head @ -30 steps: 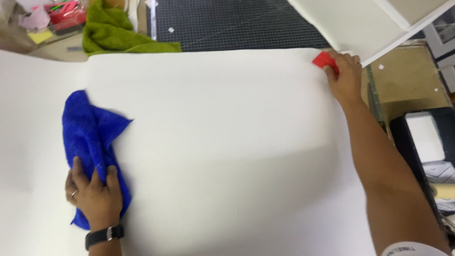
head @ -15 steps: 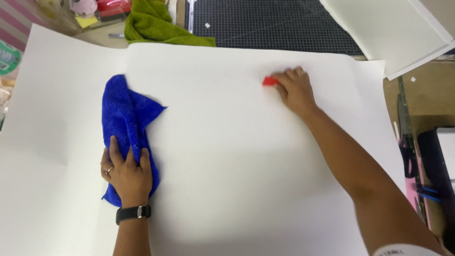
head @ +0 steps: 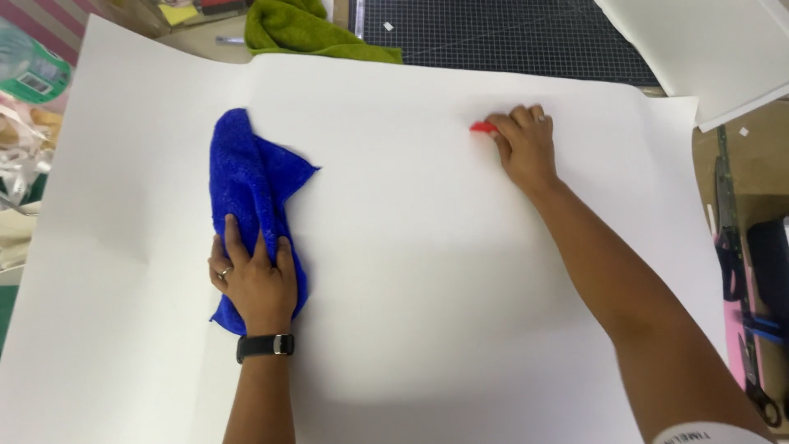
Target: The person smooths a white adhesive film onto a tabletop using a red squeegee tool and a blue cloth.
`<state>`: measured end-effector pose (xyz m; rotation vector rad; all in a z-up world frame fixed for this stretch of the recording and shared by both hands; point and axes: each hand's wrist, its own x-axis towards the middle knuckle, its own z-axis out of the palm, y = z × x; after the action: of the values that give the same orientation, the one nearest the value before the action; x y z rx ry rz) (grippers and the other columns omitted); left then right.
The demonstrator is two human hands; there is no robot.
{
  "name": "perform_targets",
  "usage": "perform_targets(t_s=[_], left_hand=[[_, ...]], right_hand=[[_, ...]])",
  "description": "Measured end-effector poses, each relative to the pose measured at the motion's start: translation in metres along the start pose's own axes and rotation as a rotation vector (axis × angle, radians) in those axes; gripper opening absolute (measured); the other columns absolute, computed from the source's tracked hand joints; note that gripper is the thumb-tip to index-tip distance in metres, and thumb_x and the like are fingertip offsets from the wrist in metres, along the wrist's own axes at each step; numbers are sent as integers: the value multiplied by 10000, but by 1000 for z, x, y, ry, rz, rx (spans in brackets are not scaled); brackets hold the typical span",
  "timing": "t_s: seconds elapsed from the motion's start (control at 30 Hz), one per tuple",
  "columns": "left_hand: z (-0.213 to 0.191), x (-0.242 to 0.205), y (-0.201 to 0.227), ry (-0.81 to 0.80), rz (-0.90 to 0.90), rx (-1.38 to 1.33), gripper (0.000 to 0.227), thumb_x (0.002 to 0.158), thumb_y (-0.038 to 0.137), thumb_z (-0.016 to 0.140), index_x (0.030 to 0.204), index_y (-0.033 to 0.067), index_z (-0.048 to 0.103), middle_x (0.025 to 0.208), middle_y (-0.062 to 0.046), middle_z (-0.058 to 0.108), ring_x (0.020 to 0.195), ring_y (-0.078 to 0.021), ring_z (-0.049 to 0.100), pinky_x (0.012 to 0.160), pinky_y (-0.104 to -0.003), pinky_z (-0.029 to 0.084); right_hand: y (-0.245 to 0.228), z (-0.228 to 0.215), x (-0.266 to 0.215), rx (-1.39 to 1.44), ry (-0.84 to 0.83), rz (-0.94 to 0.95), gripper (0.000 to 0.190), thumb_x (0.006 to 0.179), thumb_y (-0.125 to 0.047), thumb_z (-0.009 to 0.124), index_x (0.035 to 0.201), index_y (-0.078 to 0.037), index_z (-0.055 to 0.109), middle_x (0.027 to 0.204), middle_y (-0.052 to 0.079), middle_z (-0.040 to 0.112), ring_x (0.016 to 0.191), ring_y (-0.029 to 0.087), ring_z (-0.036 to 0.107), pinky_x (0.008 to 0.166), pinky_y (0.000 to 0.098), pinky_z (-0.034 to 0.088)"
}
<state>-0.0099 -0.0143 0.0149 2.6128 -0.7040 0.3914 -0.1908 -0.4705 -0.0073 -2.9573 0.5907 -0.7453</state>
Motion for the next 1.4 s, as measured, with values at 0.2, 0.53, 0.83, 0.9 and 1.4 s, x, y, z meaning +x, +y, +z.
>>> perform_targets(t_s=[0.2,0.53,0.83,0.9,1.4], left_hand=[[1,0,1,8,-19,6,397,998,394,600,1353,251,707,1634,-105,409,1461,-477,329,1130,-639,252],[0,5,-2,-28,-38,20,433,1007,393,567,1418,295,661,1635,-81,384,1456,-464,314,1085,-614,268],[4,3,-5,-43,-35,8,474,988,417,578,1446,303,630,1640,-87,363,1456,-470,307,1083,-618,256],[1,3,-3,-44,-34,4,476,988,405,579,1450,302,626,1635,-94,371,1452,-474,312,1082,-617,255],[-17,14,-8,-198,-69,-34,493,1002,429,556,1484,327,574,1631,-106,345,1437,-478,317,1066,-636,284]], right_hand=[[-3,19,23,-43,-20,31,134,1095,-240,646,1223,-221,683,971,13,508,1022,271,490,869,482,441],[-67,37,56,17,8,3,145,1071,-194,655,1212,-211,681,948,23,504,992,277,499,842,482,448],[-75,46,62,-35,16,-3,138,1064,-214,677,1202,-226,683,959,24,508,1003,290,515,843,487,449],[-88,35,51,-3,-9,-1,127,1071,-195,662,1195,-216,683,954,31,506,1006,296,507,856,492,442],[-159,70,99,25,-47,-45,152,1068,-209,638,1215,-217,676,962,28,510,1018,309,503,845,502,434]])
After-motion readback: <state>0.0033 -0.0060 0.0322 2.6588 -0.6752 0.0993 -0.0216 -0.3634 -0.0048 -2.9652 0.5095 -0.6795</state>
